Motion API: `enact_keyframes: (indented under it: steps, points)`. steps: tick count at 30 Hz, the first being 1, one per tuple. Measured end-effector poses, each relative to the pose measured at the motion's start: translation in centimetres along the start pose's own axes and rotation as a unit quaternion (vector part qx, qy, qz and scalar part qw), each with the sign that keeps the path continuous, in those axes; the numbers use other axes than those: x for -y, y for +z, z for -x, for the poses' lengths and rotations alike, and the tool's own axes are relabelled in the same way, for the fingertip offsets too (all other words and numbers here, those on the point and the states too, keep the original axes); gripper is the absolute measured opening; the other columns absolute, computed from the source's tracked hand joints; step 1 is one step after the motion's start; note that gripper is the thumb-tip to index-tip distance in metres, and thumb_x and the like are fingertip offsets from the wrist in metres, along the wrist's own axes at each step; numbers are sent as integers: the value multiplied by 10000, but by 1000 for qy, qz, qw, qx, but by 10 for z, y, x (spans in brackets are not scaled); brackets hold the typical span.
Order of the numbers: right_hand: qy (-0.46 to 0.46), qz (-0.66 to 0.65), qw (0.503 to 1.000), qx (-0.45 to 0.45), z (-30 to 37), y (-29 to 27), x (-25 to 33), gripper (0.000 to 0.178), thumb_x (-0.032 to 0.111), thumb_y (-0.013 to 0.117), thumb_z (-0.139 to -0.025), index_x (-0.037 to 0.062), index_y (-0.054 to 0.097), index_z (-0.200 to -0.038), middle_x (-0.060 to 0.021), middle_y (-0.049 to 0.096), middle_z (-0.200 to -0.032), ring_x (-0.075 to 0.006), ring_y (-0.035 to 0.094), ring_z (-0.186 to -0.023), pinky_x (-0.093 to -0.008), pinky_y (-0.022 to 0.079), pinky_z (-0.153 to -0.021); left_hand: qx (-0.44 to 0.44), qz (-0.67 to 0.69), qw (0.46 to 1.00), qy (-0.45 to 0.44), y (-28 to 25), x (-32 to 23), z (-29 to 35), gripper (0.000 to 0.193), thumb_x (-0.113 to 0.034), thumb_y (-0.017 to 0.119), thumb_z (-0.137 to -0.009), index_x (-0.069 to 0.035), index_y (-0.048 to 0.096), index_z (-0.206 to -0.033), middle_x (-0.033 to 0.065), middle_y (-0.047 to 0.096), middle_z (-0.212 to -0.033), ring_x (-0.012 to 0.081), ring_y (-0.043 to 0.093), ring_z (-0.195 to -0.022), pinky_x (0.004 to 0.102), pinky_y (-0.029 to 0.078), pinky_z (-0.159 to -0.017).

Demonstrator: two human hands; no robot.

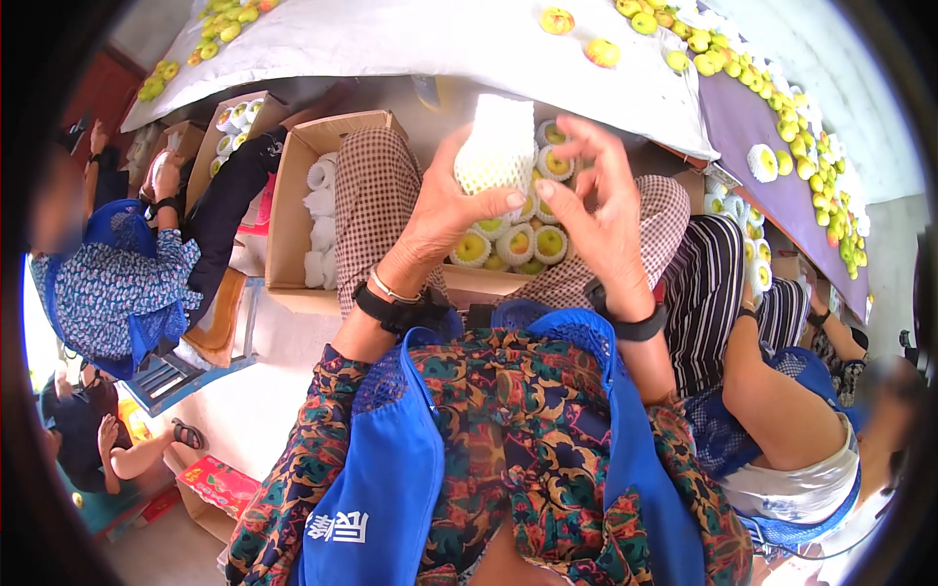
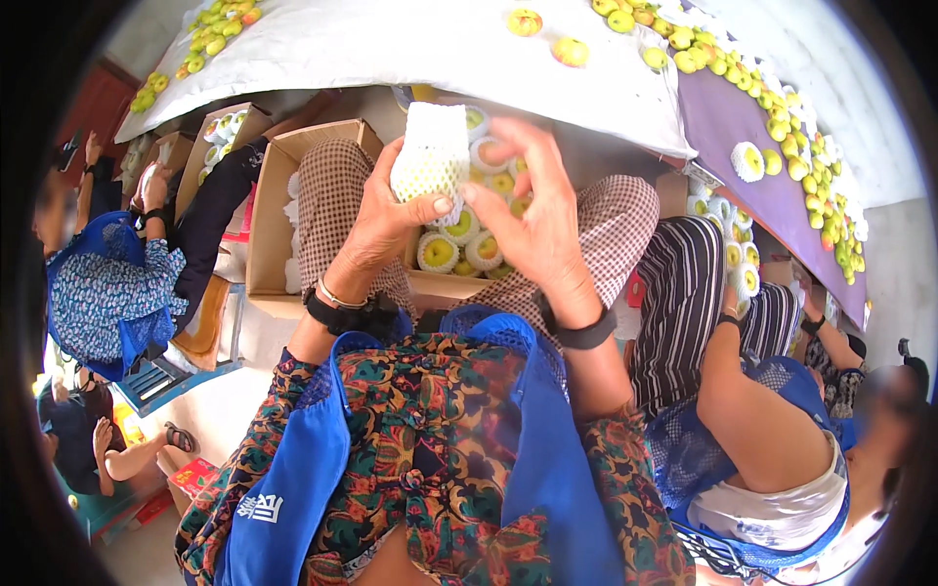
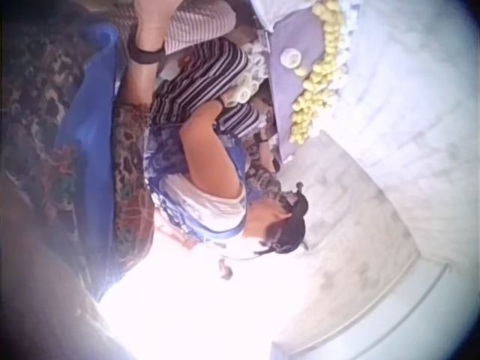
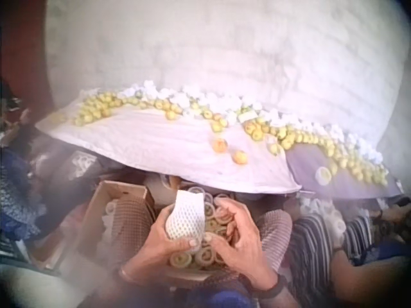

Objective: Wrapping apples in foam protective nets and placing them into cardboard boxes.

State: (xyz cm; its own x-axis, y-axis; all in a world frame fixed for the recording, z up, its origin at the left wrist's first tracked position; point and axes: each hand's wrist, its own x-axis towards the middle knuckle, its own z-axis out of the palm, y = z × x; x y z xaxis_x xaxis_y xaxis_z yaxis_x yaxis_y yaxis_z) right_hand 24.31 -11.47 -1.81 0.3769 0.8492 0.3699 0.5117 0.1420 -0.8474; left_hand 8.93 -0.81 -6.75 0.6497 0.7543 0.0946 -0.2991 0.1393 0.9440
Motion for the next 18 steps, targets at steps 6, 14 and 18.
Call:
enact_keyframes:
  steps: [6, 14, 18]
  points:
    - [-150, 118, 979, 76, -36, -16, -6, 484, 164, 804, -690, 55, 619, -1124, -92, 637, -990, -278, 594, -910, -406, 485, -804, 94, 69, 993, -26, 5, 1, 0, 957, -178, 910, -623, 21, 396, -1405, 109, 572, -1252, 207, 551, -1161, 352, 446, -1012]
    - [-157, 157, 975, 11, -37, -13, -15, 471, 252, 858, -627, 63, 669, -1015, -81, 663, -930, -292, 598, -936, -422, 482, -836, 114, 12, 991, -65, 5, 3, -1, 1074, -84, 937, -557, 29, 336, -1440, 102, 557, -1274, 194, 548, -1169, 355, 468, -1007]
    - [-111, 136, 980, 98, -36, -19, -15, 438, 240, 850, -636, 65, 680, -999, -85, 672, -965, -296, 594, -979, -422, 462, -875, 93, -104, 990, -31, 5, 7, 0, 1037, -62, 901, -573, 35, 339, -1440, 105, 565, -1254, 189, 558, -1140, 341, 468, -991]
